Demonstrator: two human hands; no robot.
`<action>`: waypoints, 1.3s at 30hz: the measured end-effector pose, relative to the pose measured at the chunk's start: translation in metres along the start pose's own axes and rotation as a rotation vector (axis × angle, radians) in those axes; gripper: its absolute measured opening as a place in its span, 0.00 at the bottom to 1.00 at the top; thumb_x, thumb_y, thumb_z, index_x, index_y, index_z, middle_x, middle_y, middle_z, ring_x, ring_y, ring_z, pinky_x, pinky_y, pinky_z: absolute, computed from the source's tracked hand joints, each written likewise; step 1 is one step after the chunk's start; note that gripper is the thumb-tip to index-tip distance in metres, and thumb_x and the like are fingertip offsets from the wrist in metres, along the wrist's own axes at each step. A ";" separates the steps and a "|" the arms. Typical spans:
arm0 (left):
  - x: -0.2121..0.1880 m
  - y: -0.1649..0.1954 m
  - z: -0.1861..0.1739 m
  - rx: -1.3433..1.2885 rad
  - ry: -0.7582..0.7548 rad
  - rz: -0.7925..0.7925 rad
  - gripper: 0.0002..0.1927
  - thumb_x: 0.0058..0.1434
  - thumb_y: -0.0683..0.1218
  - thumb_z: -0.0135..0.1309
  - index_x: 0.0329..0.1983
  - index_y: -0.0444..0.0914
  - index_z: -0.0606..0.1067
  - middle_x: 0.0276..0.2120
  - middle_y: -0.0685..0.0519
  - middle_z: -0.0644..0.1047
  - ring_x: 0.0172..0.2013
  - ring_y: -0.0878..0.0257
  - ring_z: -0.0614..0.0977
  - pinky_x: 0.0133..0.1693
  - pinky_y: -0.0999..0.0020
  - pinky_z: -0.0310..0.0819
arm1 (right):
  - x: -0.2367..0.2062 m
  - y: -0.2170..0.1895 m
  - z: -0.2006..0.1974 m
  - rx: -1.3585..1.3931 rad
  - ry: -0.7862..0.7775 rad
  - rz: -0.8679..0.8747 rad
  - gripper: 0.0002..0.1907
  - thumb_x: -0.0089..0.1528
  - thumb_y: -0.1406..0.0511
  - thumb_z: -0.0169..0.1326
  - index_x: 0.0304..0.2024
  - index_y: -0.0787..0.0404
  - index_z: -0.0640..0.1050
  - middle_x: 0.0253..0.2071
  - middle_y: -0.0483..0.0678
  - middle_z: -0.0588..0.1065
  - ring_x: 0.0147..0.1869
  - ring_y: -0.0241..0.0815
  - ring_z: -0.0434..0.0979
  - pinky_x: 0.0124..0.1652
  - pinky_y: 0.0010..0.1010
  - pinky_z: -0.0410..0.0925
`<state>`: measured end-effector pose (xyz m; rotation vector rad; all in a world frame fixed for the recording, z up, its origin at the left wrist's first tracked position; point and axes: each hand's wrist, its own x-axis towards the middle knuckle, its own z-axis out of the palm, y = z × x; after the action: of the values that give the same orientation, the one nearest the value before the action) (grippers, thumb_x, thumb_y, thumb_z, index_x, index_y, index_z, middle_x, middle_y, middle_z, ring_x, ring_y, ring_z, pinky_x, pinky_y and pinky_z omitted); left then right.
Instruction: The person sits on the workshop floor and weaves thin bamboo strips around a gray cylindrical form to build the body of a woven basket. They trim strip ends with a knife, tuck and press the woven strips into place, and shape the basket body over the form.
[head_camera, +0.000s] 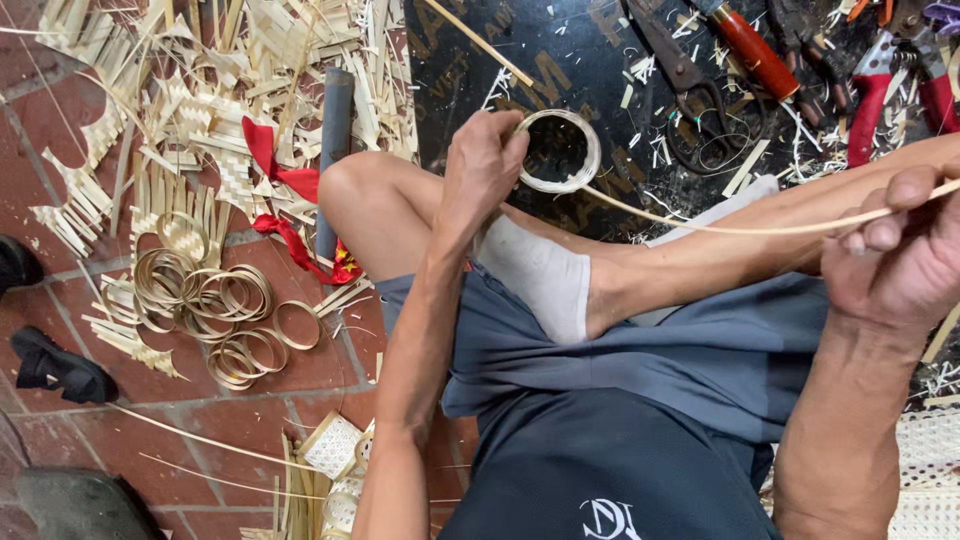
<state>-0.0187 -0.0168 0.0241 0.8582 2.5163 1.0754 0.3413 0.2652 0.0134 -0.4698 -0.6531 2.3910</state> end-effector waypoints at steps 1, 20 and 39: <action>-0.001 0.004 0.001 -0.026 -0.003 -0.017 0.11 0.65 0.47 0.59 0.49 0.39 0.81 0.36 0.44 0.80 0.39 0.50 0.85 0.43 0.59 0.79 | 0.001 0.000 -0.006 0.008 0.037 -0.017 0.19 0.84 0.56 0.41 0.47 0.62 0.73 0.35 0.48 0.75 0.28 0.33 0.70 0.33 0.24 0.62; -0.077 0.043 -0.043 -1.619 -0.075 0.139 0.10 0.73 0.43 0.56 0.54 0.37 0.81 0.48 0.45 0.82 0.52 0.57 0.81 0.50 0.65 0.75 | 0.051 0.073 0.127 -0.276 -0.131 0.012 0.13 0.77 0.56 0.51 0.51 0.58 0.78 0.38 0.54 0.79 0.31 0.41 0.77 0.32 0.32 0.73; -0.019 0.029 -0.043 0.226 -0.302 0.925 0.10 0.58 0.43 0.54 0.43 0.37 0.76 0.36 0.54 0.75 0.43 0.58 0.75 0.51 0.62 0.68 | 0.071 0.119 0.190 -1.740 -1.112 -0.473 0.12 0.56 0.64 0.64 0.29 0.65 0.75 0.42 0.52 0.77 0.38 0.50 0.77 0.36 0.39 0.70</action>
<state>-0.0111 -0.0367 0.0752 2.1772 1.9868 0.7603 0.1434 0.1636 0.0908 0.4663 -2.8064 0.8567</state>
